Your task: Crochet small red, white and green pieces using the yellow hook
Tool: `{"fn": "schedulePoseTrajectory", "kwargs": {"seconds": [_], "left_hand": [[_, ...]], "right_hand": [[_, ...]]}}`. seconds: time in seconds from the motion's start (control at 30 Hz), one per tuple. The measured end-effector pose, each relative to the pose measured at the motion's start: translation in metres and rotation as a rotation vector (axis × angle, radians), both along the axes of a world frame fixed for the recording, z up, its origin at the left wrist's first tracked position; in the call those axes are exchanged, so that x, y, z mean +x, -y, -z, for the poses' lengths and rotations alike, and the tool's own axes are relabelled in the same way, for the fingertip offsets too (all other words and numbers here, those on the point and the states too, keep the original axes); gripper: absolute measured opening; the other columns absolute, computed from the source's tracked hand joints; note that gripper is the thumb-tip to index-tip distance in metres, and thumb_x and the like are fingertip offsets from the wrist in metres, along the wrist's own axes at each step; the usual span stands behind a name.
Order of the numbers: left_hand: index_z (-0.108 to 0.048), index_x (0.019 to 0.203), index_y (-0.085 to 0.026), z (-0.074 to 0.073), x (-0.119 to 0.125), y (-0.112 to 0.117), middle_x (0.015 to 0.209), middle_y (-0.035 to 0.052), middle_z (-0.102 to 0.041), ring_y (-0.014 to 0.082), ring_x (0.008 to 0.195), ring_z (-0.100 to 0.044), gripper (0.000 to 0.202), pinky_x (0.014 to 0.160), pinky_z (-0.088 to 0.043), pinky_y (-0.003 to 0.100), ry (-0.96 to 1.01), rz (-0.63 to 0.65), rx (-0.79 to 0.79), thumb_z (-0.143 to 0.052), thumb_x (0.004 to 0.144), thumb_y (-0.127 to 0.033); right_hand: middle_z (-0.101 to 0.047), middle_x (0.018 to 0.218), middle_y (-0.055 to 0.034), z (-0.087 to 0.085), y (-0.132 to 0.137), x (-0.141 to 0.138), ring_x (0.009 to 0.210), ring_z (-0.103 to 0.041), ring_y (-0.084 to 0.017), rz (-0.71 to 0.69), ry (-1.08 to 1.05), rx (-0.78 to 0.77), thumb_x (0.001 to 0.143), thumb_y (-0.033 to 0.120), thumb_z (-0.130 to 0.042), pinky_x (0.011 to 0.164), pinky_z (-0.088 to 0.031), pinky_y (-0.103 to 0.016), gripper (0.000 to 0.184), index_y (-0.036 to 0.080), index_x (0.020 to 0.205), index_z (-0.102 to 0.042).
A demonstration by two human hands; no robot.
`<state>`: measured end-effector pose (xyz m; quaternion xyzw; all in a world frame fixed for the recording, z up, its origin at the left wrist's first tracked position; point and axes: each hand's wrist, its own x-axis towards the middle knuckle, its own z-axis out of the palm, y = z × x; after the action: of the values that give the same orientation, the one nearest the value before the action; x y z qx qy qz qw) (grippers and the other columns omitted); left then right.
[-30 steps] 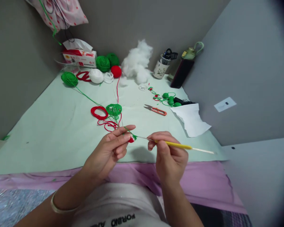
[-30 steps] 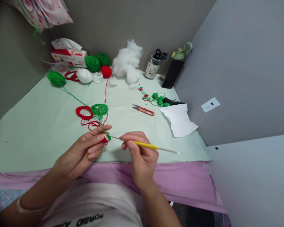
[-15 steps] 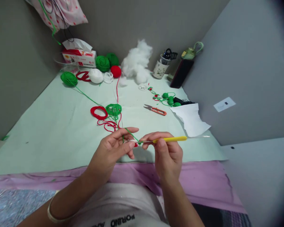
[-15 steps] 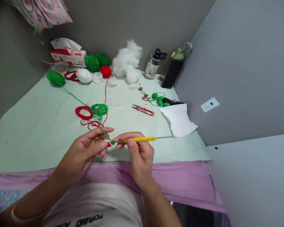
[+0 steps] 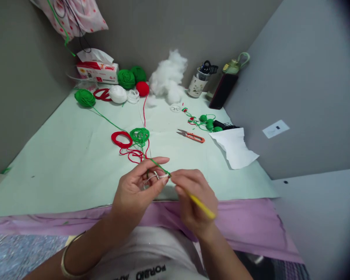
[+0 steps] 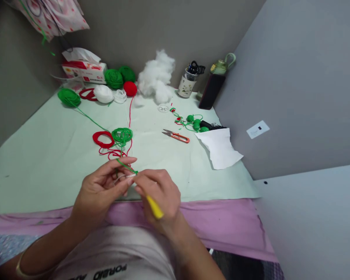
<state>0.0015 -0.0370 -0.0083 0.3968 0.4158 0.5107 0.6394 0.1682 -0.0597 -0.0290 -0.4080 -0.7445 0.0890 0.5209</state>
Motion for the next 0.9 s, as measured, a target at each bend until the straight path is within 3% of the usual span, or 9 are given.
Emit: {"fn": "schedulePoseTrajectory", "kwargs": {"seconds": [0.1,0.23,0.3,0.4,0.5,0.63,0.7,0.77,0.9], "left_hand": [[-0.078,0.126,-0.023,-0.004,-0.001,-0.005,0.068,-0.0069,-0.059,0.0033,0.044,-0.039,0.048,0.04,-0.036,0.016,0.208,0.16,-0.19,-0.091,0.08,-0.026],[-0.079,0.123,-0.016,-0.009,-0.007,-0.012,0.048,-0.0132,-0.037,0.0022,0.041,-0.023,0.043,0.038,-0.027,0.012,0.341,0.219,-0.326,-0.089,0.082,-0.025],[-0.08,0.12,-0.018,-0.009,-0.007,-0.012,0.05,-0.0121,-0.042,0.0013,0.041,-0.024,0.04,0.038,-0.027,0.012,0.332,0.193,-0.304,-0.09,0.081,-0.024],[-0.081,0.116,-0.021,-0.006,-0.004,-0.01,0.068,-0.0064,-0.06,-0.001,0.04,-0.033,0.037,0.038,-0.031,0.013,0.265,0.184,-0.241,-0.091,0.081,-0.027],[-0.081,0.118,-0.025,-0.001,0.0,-0.007,0.088,-0.0031,-0.068,-0.0015,0.041,-0.042,0.041,0.038,-0.036,0.014,0.21,0.14,-0.177,-0.094,0.078,-0.026],[-0.081,0.12,-0.022,0.0,0.001,-0.009,0.065,-0.0085,-0.055,-0.0007,0.04,-0.033,0.043,0.037,-0.031,0.012,0.31,0.194,-0.266,-0.093,0.079,-0.026],[-0.082,0.115,-0.017,-0.001,-0.001,-0.012,0.057,-0.0106,-0.044,-0.0002,0.042,-0.025,0.036,0.038,-0.028,0.011,0.376,0.225,-0.346,-0.091,0.081,-0.026],[-0.084,0.11,-0.015,-0.002,-0.002,-0.015,0.056,-0.0109,-0.042,0.0,0.044,-0.024,0.031,0.039,-0.028,0.01,0.402,0.2,-0.372,-0.091,0.081,-0.023],[-0.085,0.107,-0.02,-0.001,0.0,-0.014,0.065,-0.0058,-0.059,0.0025,0.049,-0.046,0.03,0.047,-0.042,0.013,0.335,0.153,-0.258,-0.093,0.078,-0.02]], "right_hand": [[-0.077,0.114,-0.008,0.002,0.0,0.001,0.103,-0.075,-0.025,0.037,0.121,0.072,0.099,0.015,-0.066,0.081,-0.065,-0.038,0.041,0.033,0.136,-0.071],[-0.076,0.092,-0.0052,-0.005,-0.003,-0.004,0.08,-0.071,-0.021,0.021,-0.354,-0.097,0.105,0.017,-0.056,0.069,-0.061,-0.037,0.027,0.029,0.117,-0.077],[-0.075,0.087,-0.0045,-0.01,-0.006,-0.007,0.074,-0.068,-0.019,-0.038,-0.542,-0.191,0.106,0.023,-0.057,0.064,-0.059,-0.035,0.023,0.027,0.106,-0.079],[-0.078,0.095,-0.0054,-0.012,-0.01,-0.011,0.075,-0.069,-0.018,-0.1,-0.558,-0.263,0.106,0.026,-0.06,0.063,-0.059,-0.033,0.02,0.027,0.103,-0.08],[-0.079,0.098,-0.0042,-0.007,-0.007,-0.011,0.081,-0.072,-0.018,-0.034,-0.392,-0.204,0.104,0.017,-0.061,0.07,-0.061,-0.033,0.024,0.029,0.114,-0.079],[-0.078,0.118,-0.007,-0.002,-0.001,-0.005,0.102,-0.074,-0.023,0.029,-0.033,-0.025,0.099,0.012,-0.067,0.082,-0.064,-0.038,0.043,0.035,0.134,-0.074],[-0.079,0.111,-0.0063,-0.003,-0.001,-0.003,0.097,-0.074,-0.022,0.045,-0.121,-0.034,0.1,0.011,-0.064,0.078,-0.063,-0.037,0.04,0.034,0.13,-0.076],[-0.079,0.097,-0.0045,-0.007,-0.005,-0.002,0.084,-0.072,-0.02,0.04,-0.361,-0.121,0.102,0.013,-0.062,0.071,-0.061,-0.035,0.03,0.032,0.117,-0.08],[-0.079,0.094,-0.0044,-0.01,-0.012,-0.007,0.078,-0.068,-0.018,-0.107,-0.59,-0.269,0.104,0.023,-0.065,0.065,-0.056,-0.032,0.019,0.028,0.104,-0.083]]}}
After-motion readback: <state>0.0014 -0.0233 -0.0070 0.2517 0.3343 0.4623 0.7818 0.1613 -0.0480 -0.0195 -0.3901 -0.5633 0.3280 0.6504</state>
